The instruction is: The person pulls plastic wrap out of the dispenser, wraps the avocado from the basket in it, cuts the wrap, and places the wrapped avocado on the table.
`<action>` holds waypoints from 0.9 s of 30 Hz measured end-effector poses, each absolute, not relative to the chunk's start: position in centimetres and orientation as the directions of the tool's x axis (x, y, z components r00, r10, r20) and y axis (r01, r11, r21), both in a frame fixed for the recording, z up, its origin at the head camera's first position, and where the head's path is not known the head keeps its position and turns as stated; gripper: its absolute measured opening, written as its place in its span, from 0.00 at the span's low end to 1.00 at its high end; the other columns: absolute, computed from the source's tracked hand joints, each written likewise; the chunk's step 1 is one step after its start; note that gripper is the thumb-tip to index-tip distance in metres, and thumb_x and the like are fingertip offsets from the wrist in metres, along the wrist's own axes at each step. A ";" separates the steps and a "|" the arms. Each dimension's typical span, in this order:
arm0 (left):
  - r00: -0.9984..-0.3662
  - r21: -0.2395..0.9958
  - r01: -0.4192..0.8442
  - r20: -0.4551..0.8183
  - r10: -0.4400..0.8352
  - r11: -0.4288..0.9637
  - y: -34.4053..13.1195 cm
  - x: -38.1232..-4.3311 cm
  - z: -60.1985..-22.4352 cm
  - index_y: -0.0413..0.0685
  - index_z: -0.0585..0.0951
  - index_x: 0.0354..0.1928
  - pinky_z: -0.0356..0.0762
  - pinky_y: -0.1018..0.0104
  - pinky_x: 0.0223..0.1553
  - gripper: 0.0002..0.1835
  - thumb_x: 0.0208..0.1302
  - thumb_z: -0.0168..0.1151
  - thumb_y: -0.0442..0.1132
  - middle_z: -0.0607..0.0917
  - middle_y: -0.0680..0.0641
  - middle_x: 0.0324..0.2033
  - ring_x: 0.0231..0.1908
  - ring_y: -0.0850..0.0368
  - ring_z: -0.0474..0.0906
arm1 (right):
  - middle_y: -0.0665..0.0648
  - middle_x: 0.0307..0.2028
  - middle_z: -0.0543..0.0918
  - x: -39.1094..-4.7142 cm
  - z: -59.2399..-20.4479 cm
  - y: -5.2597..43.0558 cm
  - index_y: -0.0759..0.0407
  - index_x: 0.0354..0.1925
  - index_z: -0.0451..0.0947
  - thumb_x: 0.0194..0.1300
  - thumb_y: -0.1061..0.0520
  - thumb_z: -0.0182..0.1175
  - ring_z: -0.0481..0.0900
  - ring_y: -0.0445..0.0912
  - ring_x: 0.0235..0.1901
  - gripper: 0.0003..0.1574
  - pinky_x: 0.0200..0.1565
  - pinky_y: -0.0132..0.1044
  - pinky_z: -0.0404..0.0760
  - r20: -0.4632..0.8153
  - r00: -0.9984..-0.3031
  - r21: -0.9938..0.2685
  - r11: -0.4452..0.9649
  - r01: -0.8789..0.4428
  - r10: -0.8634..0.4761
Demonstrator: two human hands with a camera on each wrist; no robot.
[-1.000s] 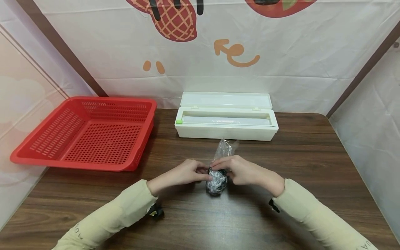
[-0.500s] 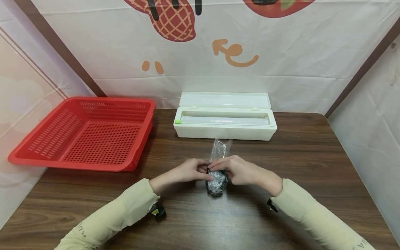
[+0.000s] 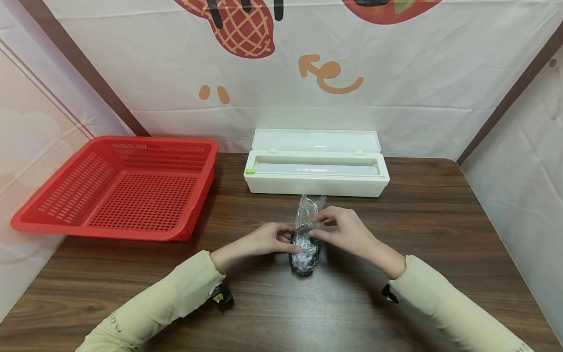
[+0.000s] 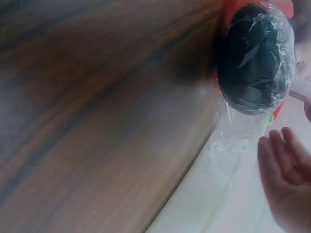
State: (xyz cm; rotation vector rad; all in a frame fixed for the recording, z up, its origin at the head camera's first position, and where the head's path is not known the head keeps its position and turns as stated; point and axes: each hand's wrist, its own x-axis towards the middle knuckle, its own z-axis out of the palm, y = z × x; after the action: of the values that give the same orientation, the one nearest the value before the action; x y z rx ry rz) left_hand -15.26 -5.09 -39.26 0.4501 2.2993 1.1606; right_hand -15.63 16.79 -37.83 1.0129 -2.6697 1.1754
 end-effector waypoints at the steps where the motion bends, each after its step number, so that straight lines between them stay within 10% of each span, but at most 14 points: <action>1: -0.809 0.813 0.053 -0.305 0.502 0.580 -5.1 -15.3 -39.2 0.36 0.70 0.58 0.75 0.66 0.46 0.34 0.51 0.68 0.45 0.80 0.38 0.46 0.44 0.51 0.79 | 0.54 0.33 0.84 -15.6 -37.8 16.9 0.62 0.36 0.80 0.49 0.55 0.69 0.82 0.47 0.35 0.16 0.39 0.39 0.80 0.251 -0.820 -0.655 0.533 -0.535 -0.514; 9: -0.809 0.802 0.052 -0.315 0.496 0.595 -5.2 -15.3 -39.1 0.36 0.70 0.58 0.75 0.65 0.47 0.34 0.50 0.68 0.45 0.81 0.39 0.47 0.44 0.52 0.79 | 0.57 0.35 0.85 -15.3 -38.2 17.1 0.60 0.38 0.82 0.45 0.38 0.68 0.83 0.46 0.32 0.30 0.35 0.37 0.80 -0.058 -0.920 -0.661 0.706 -0.255 -0.387; 27: -0.790 0.841 -0.069 -0.375 0.486 0.536 -5.0 -16.5 -39.2 0.33 0.68 0.59 0.66 0.58 0.57 0.35 0.51 0.66 0.45 0.77 0.39 0.52 0.54 0.48 0.72 | 0.59 0.37 0.84 -15.8 -38.7 16.7 0.67 0.43 0.78 0.49 0.42 0.67 0.81 0.46 0.37 0.33 0.39 0.37 0.79 -0.196 -0.889 -0.738 0.659 -0.144 -0.414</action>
State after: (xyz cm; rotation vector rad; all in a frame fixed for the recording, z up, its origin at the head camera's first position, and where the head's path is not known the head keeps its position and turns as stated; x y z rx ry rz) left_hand -16.55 -5.00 -39.22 0.3356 2.1890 1.2340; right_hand -15.75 16.68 -38.74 0.5549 -3.1734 1.3577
